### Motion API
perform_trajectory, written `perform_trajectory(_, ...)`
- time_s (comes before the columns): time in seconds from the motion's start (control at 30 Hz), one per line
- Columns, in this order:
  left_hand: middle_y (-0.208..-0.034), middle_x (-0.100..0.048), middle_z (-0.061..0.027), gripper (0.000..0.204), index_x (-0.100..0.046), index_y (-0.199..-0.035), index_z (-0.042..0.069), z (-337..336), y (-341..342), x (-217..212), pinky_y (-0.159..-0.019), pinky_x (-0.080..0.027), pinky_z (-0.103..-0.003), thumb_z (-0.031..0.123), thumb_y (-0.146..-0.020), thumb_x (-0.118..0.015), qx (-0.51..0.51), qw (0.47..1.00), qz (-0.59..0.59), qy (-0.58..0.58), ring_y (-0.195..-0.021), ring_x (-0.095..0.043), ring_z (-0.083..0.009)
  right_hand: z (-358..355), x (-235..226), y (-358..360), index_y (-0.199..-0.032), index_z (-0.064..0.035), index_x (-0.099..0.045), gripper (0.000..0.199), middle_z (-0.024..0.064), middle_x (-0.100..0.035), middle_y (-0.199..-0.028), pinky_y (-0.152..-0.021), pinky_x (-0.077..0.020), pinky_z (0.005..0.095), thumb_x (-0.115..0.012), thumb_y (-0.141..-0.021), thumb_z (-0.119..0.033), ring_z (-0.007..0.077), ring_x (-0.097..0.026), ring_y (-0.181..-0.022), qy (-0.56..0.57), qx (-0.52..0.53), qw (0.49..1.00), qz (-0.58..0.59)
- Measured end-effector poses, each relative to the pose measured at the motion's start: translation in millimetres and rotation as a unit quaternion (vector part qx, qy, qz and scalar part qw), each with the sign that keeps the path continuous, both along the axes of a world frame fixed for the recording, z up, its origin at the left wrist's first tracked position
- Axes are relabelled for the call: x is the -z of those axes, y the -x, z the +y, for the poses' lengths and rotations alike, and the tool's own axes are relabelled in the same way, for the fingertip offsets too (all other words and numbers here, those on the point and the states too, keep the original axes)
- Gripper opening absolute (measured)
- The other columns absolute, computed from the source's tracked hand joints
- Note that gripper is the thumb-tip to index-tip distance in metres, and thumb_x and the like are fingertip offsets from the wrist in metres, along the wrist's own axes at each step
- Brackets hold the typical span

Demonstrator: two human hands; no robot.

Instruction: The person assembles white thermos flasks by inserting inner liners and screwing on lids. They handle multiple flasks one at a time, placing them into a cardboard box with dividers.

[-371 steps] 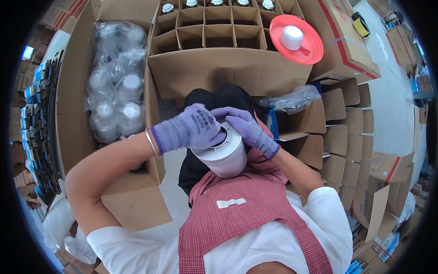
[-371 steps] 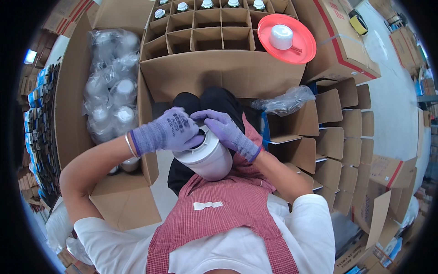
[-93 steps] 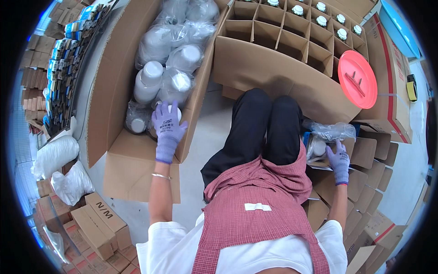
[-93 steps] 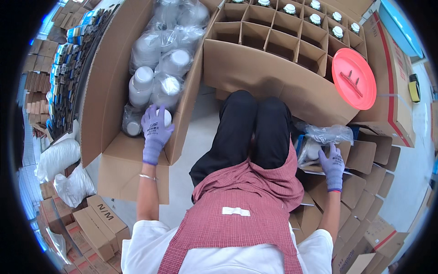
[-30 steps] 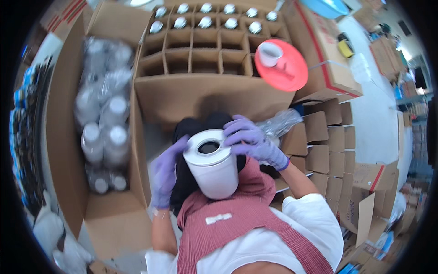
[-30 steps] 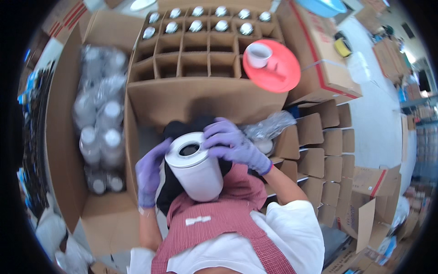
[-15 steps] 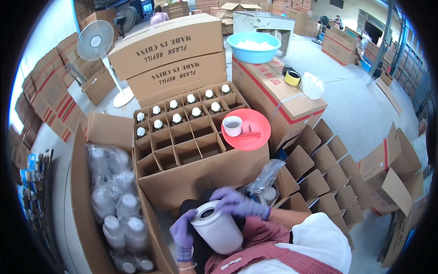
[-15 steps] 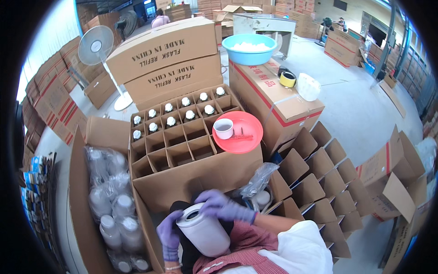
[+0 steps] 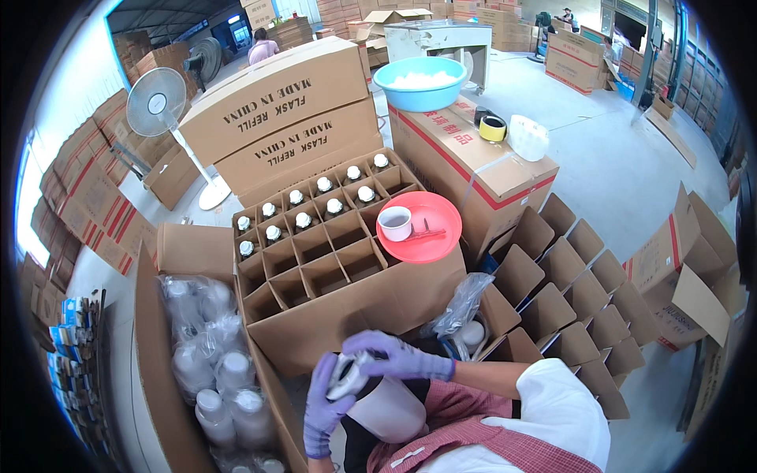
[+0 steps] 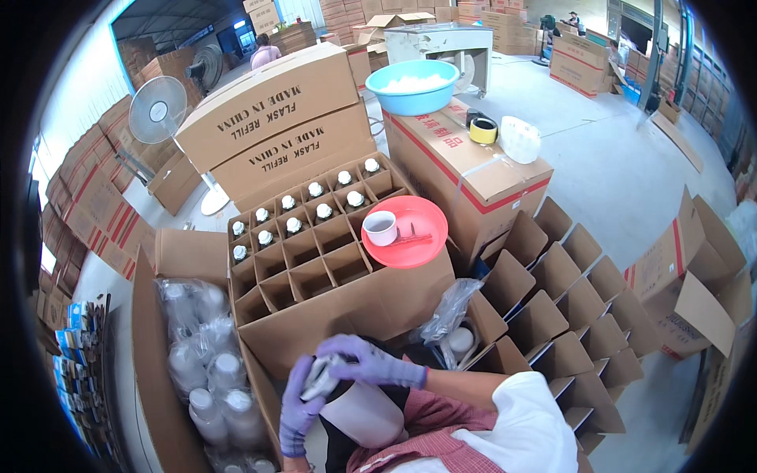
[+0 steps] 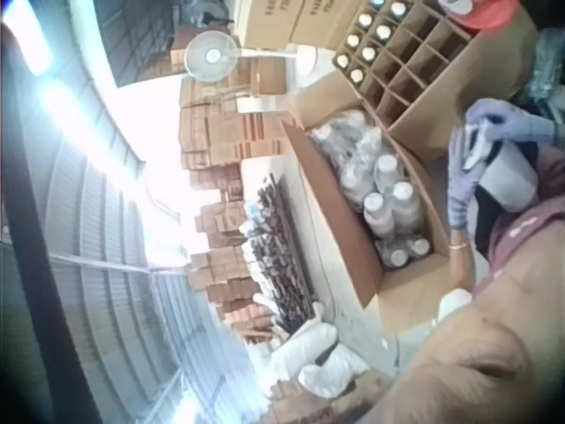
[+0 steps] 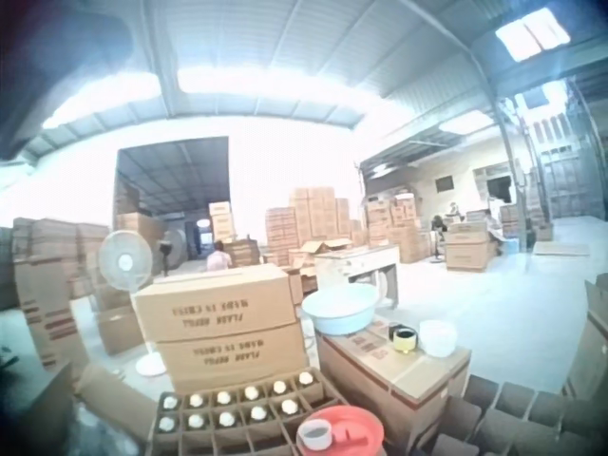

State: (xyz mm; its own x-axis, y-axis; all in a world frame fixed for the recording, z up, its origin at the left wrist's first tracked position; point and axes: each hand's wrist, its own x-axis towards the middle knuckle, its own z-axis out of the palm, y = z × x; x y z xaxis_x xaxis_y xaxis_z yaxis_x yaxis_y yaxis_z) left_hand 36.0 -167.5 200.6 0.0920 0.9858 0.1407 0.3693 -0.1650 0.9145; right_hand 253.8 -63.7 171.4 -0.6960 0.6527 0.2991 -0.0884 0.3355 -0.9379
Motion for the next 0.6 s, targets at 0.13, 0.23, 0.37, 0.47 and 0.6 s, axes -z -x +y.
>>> perform_trajectory(0.13, -0.140, -0.053, -0.0176, 0.057, -0.056, -0.133, -0.003, 27, -17, -33, -0.103, -0.046, -0.038, 0.028, -0.087, -0.068, -0.127, 0.976, -0.177, 0.017, -0.125, -0.056, -0.0286, 23, -44, 27, -0.149, -0.0073, -0.038, 0.073, 0.0196, -0.040, -0.148, -0.115, -0.0306, 0.0425, -0.072, -0.086, -0.025, 0.0340, -0.040, -0.138, -0.125, 0.130, 0.981, 0.071)
perform_trajectory(0.23, -0.137, -0.054, -0.0146, 0.057, -0.046, -0.142, 0.000, 42, -22, -38, -0.105, -0.045, -0.040, 0.043, -0.107, -0.037, -0.110, 0.877, -0.466, 0.042, -0.127, -0.053, -0.0239, 31, -55, 34, -0.149, -0.0086, -0.036, 0.076, 0.0217, -0.031, -0.153, -0.116, -0.0291, 0.0455, -0.074, -0.084, -0.019, 0.0405, -0.034, -0.140, -0.357, 0.154, 0.921, 0.027)
perform_trajectory(0.37, -0.142, -0.051, -0.0133, 0.056, -0.048, -0.141, 0.000, 28, -33, -18, -0.107, -0.042, -0.040, 0.043, -0.106, -0.039, -0.173, 0.923, -0.342, -0.040, -0.127, -0.053, -0.0253, 30, -45, 59, -0.147, -0.0085, -0.041, 0.067, 0.0190, -0.042, -0.148, -0.111, -0.0381, 0.0426, -0.071, -0.087, -0.018, 0.0328, -0.044, -0.136, -0.206, 0.103, 0.972, 0.050)
perform_trajectory(0.47, -0.149, -0.044, -0.0185, 0.053, -0.050, -0.138, -0.003, 39, -35, -24, -0.112, -0.036, -0.043, 0.033, -0.099, -0.054, -0.175, 0.946, 0.058, -0.265, -0.139, -0.041, -0.0331, 31, -42, 57, -0.146, -0.0110, -0.042, 0.054, 0.0116, -0.055, -0.135, -0.103, -0.0457, 0.0367, -0.060, -0.096, -0.021, 0.0219, -0.053, -0.124, 0.172, -0.011, 0.981, 0.086)
perform_trajectory(0.6, -0.148, -0.044, -0.0219, 0.047, -0.056, -0.131, 0.010, 47, -9, -14, -0.112, -0.028, -0.060, 0.032, -0.090, -0.065, 0.000, 0.896, 0.290, -0.336, -0.138, -0.036, -0.0496, 48, -16, 31, -0.148, -0.0132, -0.041, 0.044, 0.0078, -0.061, -0.126, -0.079, -0.0574, 0.0277, -0.044, -0.105, -0.024, 0.0113, -0.065, -0.094, 0.179, -0.096, 0.966, 0.157)
